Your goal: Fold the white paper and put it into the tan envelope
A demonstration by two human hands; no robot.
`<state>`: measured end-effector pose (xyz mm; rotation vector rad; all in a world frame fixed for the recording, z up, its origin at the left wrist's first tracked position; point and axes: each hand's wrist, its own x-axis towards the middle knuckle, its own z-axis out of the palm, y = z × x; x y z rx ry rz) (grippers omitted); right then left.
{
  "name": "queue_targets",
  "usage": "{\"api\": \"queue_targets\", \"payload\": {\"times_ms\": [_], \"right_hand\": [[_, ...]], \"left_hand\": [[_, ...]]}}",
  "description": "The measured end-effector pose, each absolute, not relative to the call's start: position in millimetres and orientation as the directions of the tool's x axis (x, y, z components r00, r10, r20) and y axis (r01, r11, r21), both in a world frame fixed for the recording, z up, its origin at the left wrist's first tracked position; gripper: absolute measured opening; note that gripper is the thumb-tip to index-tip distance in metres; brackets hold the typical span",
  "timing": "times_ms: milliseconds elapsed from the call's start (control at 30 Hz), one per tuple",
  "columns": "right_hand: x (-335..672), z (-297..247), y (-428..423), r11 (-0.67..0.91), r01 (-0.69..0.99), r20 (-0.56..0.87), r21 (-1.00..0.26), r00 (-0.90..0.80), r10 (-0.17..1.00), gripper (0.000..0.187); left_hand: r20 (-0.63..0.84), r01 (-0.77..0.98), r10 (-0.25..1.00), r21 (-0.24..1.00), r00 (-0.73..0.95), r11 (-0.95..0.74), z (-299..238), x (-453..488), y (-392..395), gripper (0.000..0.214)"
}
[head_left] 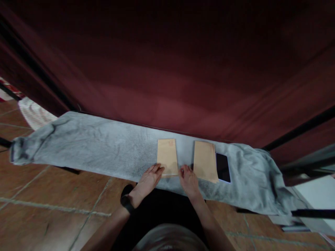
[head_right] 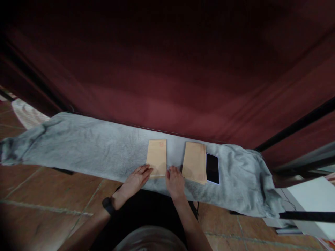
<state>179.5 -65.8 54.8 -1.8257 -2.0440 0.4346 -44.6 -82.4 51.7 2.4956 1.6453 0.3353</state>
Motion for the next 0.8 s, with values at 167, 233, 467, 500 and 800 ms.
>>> {"api": "queue_targets", "payload": {"times_ms": [167,233,467,500,800], "right_hand": [[175,37,-57,0.487,0.731,0.339,-0.478,-0.358,0.870,0.037],[172,26,-57,0.521,0.718,0.354,-0.461,-0.390,0.850,0.039],[168,12,-60,0.516,0.728,0.388,-0.451,-0.361,0.848,0.040],[168,13,-61,0.521,0.728,0.393,-0.446,-0.364,0.845,0.040],[167,24,-61,0.558,0.721,0.406,-0.410,-0.404,0.820,0.037]], "left_hand": [[0.154,0.887,0.923,0.260,0.353,-0.382,58,-42,-66,0.030],[0.181,0.888,0.920,0.253,0.348,-0.385,60,-39,-55,0.031],[0.332,0.874,0.884,0.247,0.328,-0.417,34,-19,16,0.052],[0.317,0.880,0.889,0.237,0.332,-0.413,30,-17,29,0.056],[0.174,0.874,0.885,0.160,0.432,-0.458,12,-16,95,0.066]]}}
